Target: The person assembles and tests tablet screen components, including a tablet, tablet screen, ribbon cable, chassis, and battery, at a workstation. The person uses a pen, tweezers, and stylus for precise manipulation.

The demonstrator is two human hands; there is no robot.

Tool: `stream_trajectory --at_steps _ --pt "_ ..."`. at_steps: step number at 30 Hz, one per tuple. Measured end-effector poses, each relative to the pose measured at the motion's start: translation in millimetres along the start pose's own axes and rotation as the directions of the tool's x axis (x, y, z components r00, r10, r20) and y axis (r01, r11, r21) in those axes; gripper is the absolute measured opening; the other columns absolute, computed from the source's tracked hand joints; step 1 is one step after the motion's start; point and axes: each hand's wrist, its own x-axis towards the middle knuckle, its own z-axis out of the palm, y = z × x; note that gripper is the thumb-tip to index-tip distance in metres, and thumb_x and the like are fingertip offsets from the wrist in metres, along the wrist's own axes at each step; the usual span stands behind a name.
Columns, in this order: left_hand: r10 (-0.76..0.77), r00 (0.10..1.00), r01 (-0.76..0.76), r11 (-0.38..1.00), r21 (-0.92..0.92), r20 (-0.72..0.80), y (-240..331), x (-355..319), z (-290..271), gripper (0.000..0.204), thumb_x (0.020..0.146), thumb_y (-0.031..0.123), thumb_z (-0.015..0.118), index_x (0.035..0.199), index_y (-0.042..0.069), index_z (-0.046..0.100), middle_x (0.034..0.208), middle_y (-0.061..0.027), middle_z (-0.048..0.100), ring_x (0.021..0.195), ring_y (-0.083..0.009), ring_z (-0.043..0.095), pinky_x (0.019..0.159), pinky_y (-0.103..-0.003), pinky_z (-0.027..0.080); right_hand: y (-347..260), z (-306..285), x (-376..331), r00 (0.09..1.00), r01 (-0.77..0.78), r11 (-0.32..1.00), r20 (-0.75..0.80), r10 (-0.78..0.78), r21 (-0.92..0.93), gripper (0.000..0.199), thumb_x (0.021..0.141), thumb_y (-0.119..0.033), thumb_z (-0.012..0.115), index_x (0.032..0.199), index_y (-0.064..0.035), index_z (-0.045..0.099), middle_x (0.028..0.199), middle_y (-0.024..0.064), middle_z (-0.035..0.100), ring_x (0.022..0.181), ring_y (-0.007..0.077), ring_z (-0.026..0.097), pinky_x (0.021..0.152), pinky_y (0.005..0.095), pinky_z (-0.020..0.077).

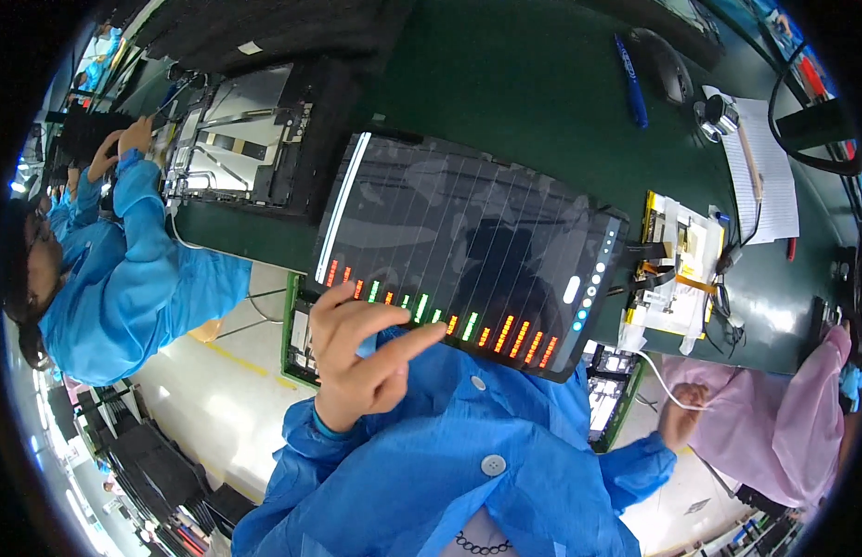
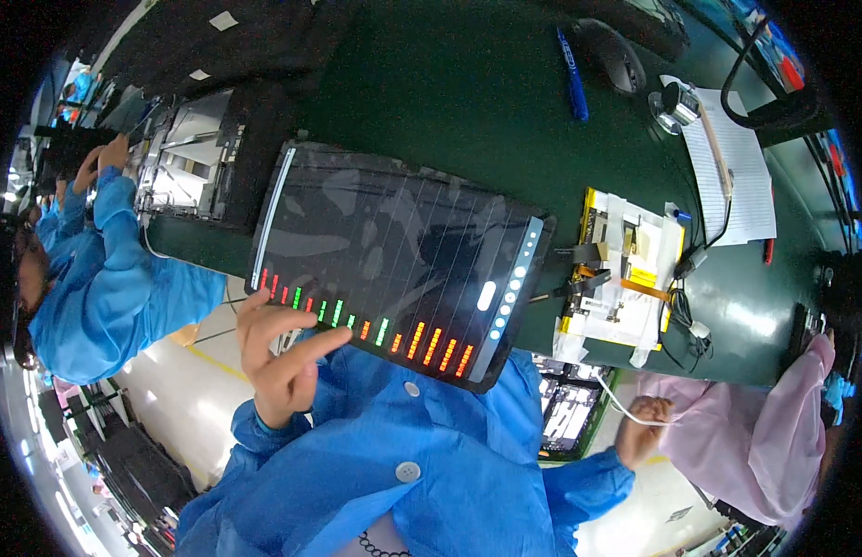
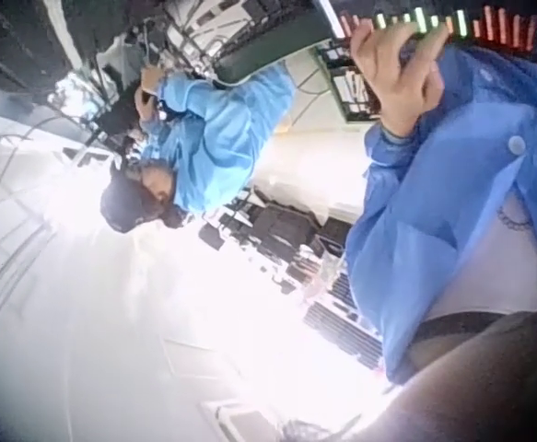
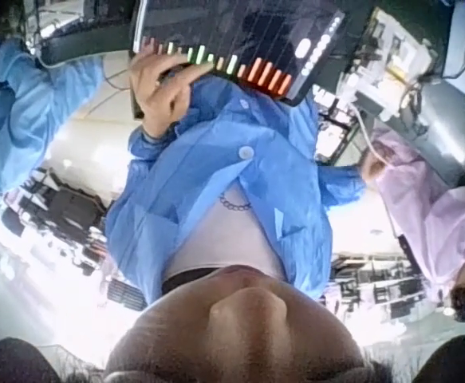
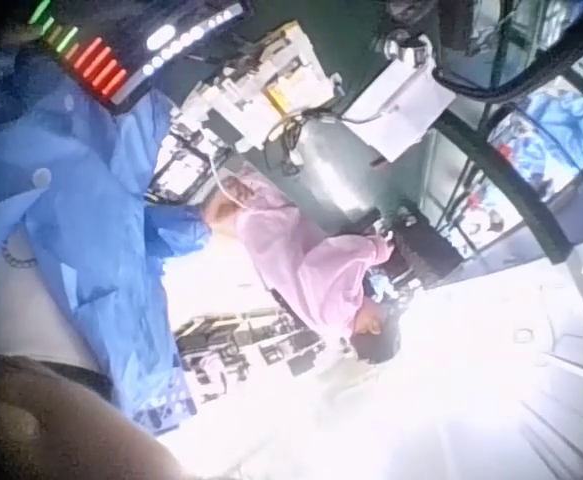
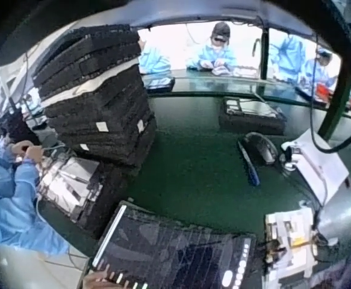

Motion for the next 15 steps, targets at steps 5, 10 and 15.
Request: stream_trajectory --at_steps 5,10,15 --pt "0.100 0.985 -0.101 0.995 -0.003 0.143 3 10 16 0.031 0.075 0.024 0.053 0.100 0.021 0.072 0.093 -0.0022 0.055 0.090 -0.0171 0.052 0.102 -0.045 0.031 11 83 -37 0.984 0.130 0.991 0.115 -0.132 0.027 0.007 0.095 -0.009 0.038 0.092 -0.0057 0.044 0.065 -0.0006 0.039 0.055 0.0092 0.039 0.063 0.0256 0.0338" --pt "-0.027 0.999 0.025 0.998 -0.060 -0.038 -11 6 6 0.041 0.084 0.035 0.044 0.101 0.008 0.069 0.100 -0.0096 0.058 0.095 -0.0242 0.054 0.101 -0.049 0.030 18 136 -24 0.937 0.267 0.957 0.263 -0.229 -0.116 0.015 0.098 -0.014 0.035 0.089 -0.0057 0.044 0.052 -0.0019 0.032 0.047 0.0093 0.031 0.055 0.0242 0.0316" --pt "-0.199 0.974 0.204 0.978 0.045 -0.106 -29 26 -4 0.052 0.095 0.038 0.032 0.118 -0.004 0.053 0.116 -0.0178 0.056 0.112 -0.0335 0.050 0.101 -0.045 0.032 28 187 7 0.570 0.774 0.622 0.557 -0.604 -0.119 0.014 0.089 -0.013 0.046 0.086 -0.0024 0.053 0.054 0.0001 0.038 0.047 0.0112 0.035 0.044 0.0247 0.0299"
